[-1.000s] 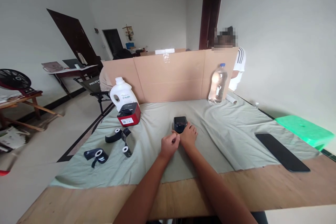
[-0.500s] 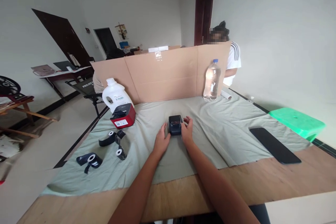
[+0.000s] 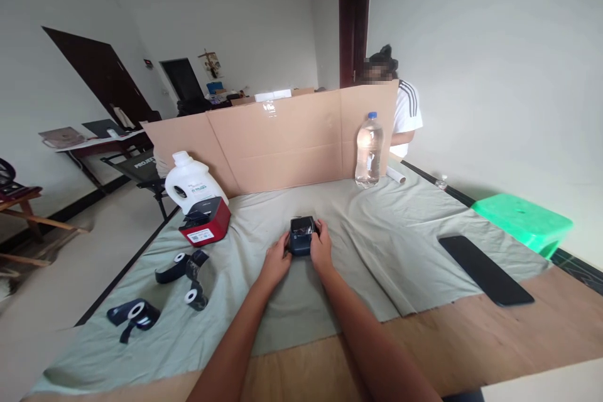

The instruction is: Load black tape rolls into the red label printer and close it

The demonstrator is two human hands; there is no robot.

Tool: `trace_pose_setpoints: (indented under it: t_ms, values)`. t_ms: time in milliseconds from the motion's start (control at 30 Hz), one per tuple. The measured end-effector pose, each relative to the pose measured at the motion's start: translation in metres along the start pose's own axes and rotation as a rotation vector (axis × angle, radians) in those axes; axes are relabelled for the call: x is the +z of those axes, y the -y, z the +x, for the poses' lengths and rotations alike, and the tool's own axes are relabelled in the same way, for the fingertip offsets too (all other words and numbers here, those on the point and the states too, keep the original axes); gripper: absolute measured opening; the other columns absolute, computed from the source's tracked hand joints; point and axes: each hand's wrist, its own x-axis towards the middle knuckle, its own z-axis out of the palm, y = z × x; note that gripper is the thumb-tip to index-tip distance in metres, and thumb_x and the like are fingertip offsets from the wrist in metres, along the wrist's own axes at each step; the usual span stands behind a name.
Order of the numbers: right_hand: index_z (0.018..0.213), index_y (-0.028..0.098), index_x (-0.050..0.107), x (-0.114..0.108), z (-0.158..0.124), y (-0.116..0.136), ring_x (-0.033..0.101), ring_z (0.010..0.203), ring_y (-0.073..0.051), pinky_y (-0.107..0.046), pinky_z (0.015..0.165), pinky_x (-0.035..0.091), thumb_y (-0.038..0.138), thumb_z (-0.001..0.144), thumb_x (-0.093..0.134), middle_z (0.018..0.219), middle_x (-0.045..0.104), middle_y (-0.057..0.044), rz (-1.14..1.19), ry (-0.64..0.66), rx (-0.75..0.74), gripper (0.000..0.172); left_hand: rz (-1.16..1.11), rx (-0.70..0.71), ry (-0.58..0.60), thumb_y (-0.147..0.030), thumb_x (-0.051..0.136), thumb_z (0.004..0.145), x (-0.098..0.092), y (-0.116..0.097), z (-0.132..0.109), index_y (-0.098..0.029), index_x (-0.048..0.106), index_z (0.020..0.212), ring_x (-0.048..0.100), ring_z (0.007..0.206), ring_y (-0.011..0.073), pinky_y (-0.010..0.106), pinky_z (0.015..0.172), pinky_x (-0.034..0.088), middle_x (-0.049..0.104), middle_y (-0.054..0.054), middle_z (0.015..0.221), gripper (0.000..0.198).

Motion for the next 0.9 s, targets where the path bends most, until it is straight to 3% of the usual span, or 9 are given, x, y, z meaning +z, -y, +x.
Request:
trace_pose_setpoints:
  t_ms: [67, 167, 300, 400, 500, 767, 900]
  values:
    - [0.13, 0.016, 0.056, 0.0, 0.001, -0.002, 0.06, 0.125, -0.027, -0.045, 0.113, 0.04, 0.023, 0.076, 0.047, 0.134, 0.065, -0.014, 0.01, -0.007, 0.007, 0.055, 0.014, -0.035, 0.032, -0.006, 0.054, 0.073, -0.007, -0.003, 0.007, -0.019, 0.057, 0.137, 0.066, 0.12, 0.0255, 0.04, 0.107, 0.049, 0.068, 0.01, 0.133, 0.065]
    - [0.128, 0.017, 0.056, 0.0, 0.003, -0.003, 0.062, 0.122, -0.026, -0.044, 0.112, 0.041, 0.022, 0.075, 0.047, 0.131, 0.067, -0.014, 0.04, -0.025, 0.025, 0.054, -0.088, -0.127, 0.109, -0.014, 0.058, 0.074, -0.022, -0.006, 0.027, -0.016, 0.066, 0.119, 0.072, 0.101, 0.0256, 0.033, 0.075, 0.058, 0.073, 0.012, 0.122, 0.045]
    - [0.124, 0.017, 0.058, 0.001, 0.002, -0.003, 0.063, 0.12, -0.025, -0.043, 0.112, 0.041, 0.022, 0.074, 0.048, 0.128, 0.068, -0.013, 0.07, -0.036, 0.028, 0.051, -0.253, -0.273, 0.151, -0.026, 0.069, 0.068, -0.038, -0.007, 0.06, -0.013, 0.068, 0.095, 0.068, 0.071, 0.0192, 0.024, 0.051, 0.046, 0.076, 0.012, 0.094, 0.03]
    - [0.121, 0.017, 0.059, 0.002, 0.001, -0.002, 0.064, 0.118, -0.025, -0.041, 0.11, 0.043, 0.023, 0.074, 0.049, 0.125, 0.069, -0.013, 0.081, -0.037, 0.027, 0.048, -0.286, -0.412, 0.243, -0.028, 0.073, 0.062, -0.041, -0.003, 0.077, -0.012, 0.067, 0.091, 0.056, 0.052, 0.0102, 0.02, 0.046, 0.034, 0.071, 0.004, 0.076, 0.033]
    - [0.117, 0.018, 0.061, 0.001, -0.001, 0.001, 0.064, 0.116, -0.024, -0.04, 0.109, 0.044, 0.023, 0.075, 0.049, 0.123, 0.07, -0.012, 0.06, -0.039, 0.028, 0.044, -0.286, -0.533, 0.317, -0.029, 0.07, 0.06, -0.038, 0.003, 0.083, -0.014, 0.065, 0.087, 0.053, 0.049, 0.008, 0.018, 0.043, 0.026, 0.069, 0.002, 0.074, 0.032]
    - [0.117, 0.018, 0.056, 0.001, -0.003, 0.009, 0.062, 0.119, -0.023, -0.04, 0.11, 0.043, 0.022, 0.077, 0.048, 0.127, 0.067, -0.014, 0.089, -0.041, 0.074, 0.042, -0.25, -0.499, 0.376, -0.034, 0.061, 0.062, -0.037, 0.006, 0.082, -0.015, 0.061, 0.073, 0.052, 0.049, 0.0082, 0.019, 0.04, 0.024, 0.068, 0.002, 0.073, 0.022]
    - [0.117, 0.018, 0.053, 0.001, -0.002, 0.007, 0.062, 0.119, -0.021, -0.04, 0.112, 0.041, 0.021, 0.076, 0.047, 0.128, 0.066, -0.014, 0.089, -0.045, 0.085, 0.042, -0.222, -0.557, 0.398, -0.031, 0.062, 0.065, -0.038, 0.002, 0.082, -0.016, 0.058, 0.068, 0.047, 0.046, 0.0069, 0.019, 0.04, 0.021, 0.068, 0.003, 0.072, 0.016]
